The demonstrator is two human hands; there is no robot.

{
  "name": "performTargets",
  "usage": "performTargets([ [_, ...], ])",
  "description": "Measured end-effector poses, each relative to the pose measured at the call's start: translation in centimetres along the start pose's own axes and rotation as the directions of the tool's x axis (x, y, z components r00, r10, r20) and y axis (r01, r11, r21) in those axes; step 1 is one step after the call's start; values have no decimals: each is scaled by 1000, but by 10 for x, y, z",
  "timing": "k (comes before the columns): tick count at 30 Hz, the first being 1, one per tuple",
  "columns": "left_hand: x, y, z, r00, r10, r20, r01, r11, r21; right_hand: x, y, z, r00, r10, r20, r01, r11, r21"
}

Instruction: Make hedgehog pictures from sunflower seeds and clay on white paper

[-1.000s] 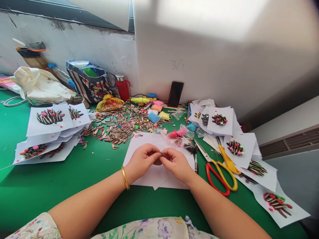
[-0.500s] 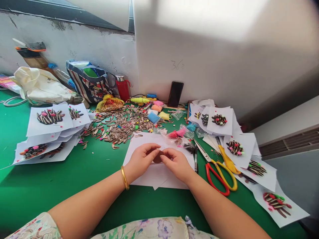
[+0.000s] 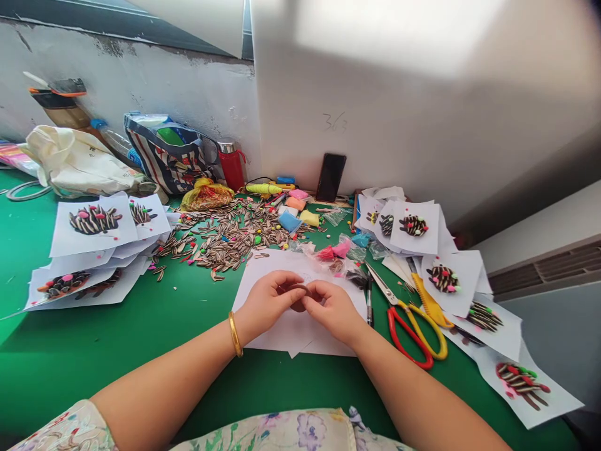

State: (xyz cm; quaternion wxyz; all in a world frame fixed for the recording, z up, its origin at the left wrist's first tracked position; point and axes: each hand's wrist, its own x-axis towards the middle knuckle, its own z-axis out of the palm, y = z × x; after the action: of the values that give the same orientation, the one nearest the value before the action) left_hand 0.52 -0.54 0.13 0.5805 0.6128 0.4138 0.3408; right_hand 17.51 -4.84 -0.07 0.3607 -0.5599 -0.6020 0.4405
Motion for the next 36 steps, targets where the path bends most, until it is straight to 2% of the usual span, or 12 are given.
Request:
performTargets([
  [5, -1, 3, 0, 999, -26, -28, 25, 999, -48, 0, -1, 1, 1000, -26, -6, 25, 1000, -13],
  [8, -1, 5, 0, 1000, -21, -9, 20, 997, -72, -1, 0, 2, 999, -31, 19, 31, 999, -34],
  [13, -1, 5, -2, 1000, -7, 4, 7, 1000, -5, -1, 2, 2, 1000, -24, 15, 24, 998, -52],
  [16, 0, 3, -2, 1000, -1, -21, 1, 1000, -10, 0, 1, 0, 999, -33, -24, 33, 999, -16],
  [19, 0, 2, -2, 1000, 2, -13, -3, 1000, -18, 0, 0, -1, 1000, -23, -3, 23, 1000, 0],
  [21, 0, 2, -1, 999, -24, 27, 25, 999, -41, 0, 0, -1, 1000, -28, 13, 28, 1000, 5],
  [24, 0, 4, 0, 997, -40, 64, 45, 996, -78, 0, 1, -2, 998, -42, -37, 43, 999, 11],
  [32, 1, 3, 0, 997, -72, 23, 74, 992, -101, 1, 3, -2, 997, -63, -42, 64, 997, 43],
  [36, 1, 0, 2, 995, -84, 49, 92, 976, -195, 2, 6, -2, 996, -50, -76, 53, 998, 45],
])
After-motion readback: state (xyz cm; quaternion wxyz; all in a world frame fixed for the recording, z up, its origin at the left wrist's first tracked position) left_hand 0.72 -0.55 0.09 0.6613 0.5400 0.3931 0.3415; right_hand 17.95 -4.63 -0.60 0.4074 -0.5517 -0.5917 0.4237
